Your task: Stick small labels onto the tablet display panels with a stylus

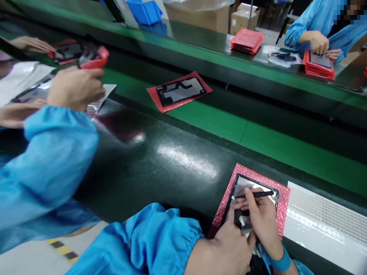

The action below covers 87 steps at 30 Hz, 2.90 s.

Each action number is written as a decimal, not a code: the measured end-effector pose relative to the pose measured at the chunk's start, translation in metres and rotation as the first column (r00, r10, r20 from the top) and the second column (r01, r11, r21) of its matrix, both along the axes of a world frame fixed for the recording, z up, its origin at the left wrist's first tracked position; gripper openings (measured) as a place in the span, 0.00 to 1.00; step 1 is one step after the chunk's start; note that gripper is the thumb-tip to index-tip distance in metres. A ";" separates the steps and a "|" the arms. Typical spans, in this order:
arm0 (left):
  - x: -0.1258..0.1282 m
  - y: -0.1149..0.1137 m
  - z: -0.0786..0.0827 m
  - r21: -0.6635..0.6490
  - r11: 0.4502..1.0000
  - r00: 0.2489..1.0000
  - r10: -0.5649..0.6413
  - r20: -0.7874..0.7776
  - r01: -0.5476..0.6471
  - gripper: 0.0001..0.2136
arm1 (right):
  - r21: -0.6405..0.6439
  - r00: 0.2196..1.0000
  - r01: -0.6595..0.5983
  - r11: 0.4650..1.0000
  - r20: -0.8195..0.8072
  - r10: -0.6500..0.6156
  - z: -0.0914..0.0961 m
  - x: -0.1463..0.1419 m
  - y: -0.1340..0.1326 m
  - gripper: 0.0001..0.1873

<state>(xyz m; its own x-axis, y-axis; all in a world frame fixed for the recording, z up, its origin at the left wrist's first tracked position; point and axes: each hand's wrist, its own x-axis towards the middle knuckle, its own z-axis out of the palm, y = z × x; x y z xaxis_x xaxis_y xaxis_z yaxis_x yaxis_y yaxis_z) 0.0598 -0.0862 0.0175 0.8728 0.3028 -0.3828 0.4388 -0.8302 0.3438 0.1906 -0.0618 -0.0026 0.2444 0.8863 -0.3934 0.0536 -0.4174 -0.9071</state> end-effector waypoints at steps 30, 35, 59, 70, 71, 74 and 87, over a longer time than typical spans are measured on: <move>-0.009 0.021 0.000 0.039 0.999 0.997 -0.003 0.084 -0.001 0.21 | -0.048 0.978 -0.043 0.998 0.203 0.052 0.003 -0.003 0.000 0.26; -0.013 0.023 -0.004 0.082 0.997 0.990 -0.010 0.140 -0.001 0.19 | -0.029 0.977 -0.049 0.998 0.206 0.054 0.003 -0.003 -0.001 0.26; -0.010 0.048 0.037 -0.113 0.987 0.990 0.120 0.073 -0.112 0.32 | 0.290 0.805 0.382 0.877 0.362 -0.470 0.024 0.220 -0.114 0.21; 0.140 0.005 0.047 -0.045 0.979 0.869 -0.157 0.470 0.201 0.16 | 0.217 0.773 0.483 0.848 0.349 -0.529 -0.004 0.340 -0.170 0.26; 0.160 0.001 0.041 0.004 0.974 0.850 -0.201 0.487 0.228 0.18 | 0.216 0.777 0.480 0.850 0.346 -0.527 -0.006 0.341 -0.170 0.26; 0.212 -0.012 0.020 0.162 0.956 0.802 -0.293 0.521 0.244 0.27 | 0.209 0.789 0.465 0.860 0.342 -0.510 -0.008 0.341 -0.170 0.27; 0.251 -0.027 -0.011 0.298 0.932 0.807 -0.334 0.487 0.206 0.40 | 0.194 0.839 0.401 0.895 0.314 -0.444 -0.004 0.335 -0.167 0.25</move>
<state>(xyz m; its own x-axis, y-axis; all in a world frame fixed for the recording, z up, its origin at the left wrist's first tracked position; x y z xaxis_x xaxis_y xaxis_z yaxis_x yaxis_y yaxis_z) 0.3107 -0.1131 0.0067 0.9786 0.0447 0.2007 -0.0067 -0.9687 0.2481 0.5257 -0.2293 -0.0067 0.7054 0.6991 -0.1166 0.2108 -0.3640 -0.9072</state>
